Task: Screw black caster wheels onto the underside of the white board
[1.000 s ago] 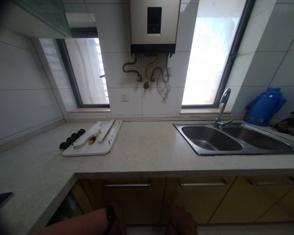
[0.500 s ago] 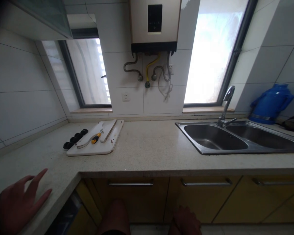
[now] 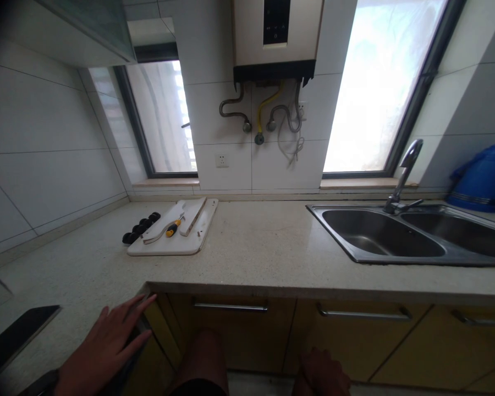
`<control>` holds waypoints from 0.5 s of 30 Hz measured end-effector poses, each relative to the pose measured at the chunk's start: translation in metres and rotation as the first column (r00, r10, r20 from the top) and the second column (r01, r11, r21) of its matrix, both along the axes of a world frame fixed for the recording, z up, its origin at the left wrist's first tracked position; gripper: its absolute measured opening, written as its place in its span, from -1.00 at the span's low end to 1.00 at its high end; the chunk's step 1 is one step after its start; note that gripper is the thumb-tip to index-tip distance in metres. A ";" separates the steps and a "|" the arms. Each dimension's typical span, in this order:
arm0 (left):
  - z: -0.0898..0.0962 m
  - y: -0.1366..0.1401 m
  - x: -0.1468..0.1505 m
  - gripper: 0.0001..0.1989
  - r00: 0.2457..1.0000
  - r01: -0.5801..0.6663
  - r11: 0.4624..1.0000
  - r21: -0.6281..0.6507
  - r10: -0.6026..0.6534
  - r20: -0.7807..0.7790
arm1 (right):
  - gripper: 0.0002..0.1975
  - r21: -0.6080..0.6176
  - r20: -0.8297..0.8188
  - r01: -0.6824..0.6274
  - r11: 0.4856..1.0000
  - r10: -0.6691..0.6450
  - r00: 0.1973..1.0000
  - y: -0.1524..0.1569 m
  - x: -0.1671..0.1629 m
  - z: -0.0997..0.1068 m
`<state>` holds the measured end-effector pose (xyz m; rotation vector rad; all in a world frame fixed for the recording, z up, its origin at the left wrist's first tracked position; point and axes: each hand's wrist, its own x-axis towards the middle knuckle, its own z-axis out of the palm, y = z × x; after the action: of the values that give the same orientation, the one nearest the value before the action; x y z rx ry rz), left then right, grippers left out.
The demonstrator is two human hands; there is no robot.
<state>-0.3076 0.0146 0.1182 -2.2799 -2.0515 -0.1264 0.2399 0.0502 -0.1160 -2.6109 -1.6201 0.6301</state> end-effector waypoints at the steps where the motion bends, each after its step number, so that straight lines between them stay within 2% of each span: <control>1: 0.001 -0.001 0.009 -0.36 1.000 0.017 0.998 -0.060 -0.018 -0.011 | -0.63 -0.009 -0.004 -0.003 1.000 0.003 1.000 0.000 0.001 0.000; 4: 0.006 0.000 0.021 -0.40 0.997 0.035 0.984 -0.174 -0.047 -0.064 | -0.62 -0.027 -0.013 -0.012 1.000 0.011 1.000 0.001 0.003 -0.002; 8: 0.007 0.000 0.015 -0.43 0.992 0.061 0.973 -0.223 -0.084 -0.095 | -0.59 -0.041 -0.012 -0.006 0.999 0.005 1.000 0.004 0.006 -0.007; 12: 0.005 0.000 0.015 -0.48 0.992 0.075 0.972 -0.223 -0.095 -0.084 | -0.61 -0.040 -0.003 0.001 0.999 -0.001 1.000 0.005 0.007 -0.011; 15: 0.011 0.001 0.016 -0.53 0.995 0.077 0.985 -0.156 -0.084 -0.044 | -0.62 -0.017 0.003 0.002 1.000 -0.002 1.000 0.005 0.009 -0.013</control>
<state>-0.2917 0.0159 0.1292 -2.4293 -2.0110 0.0880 0.2485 0.0549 -0.1288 -2.6258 -1.6193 0.6434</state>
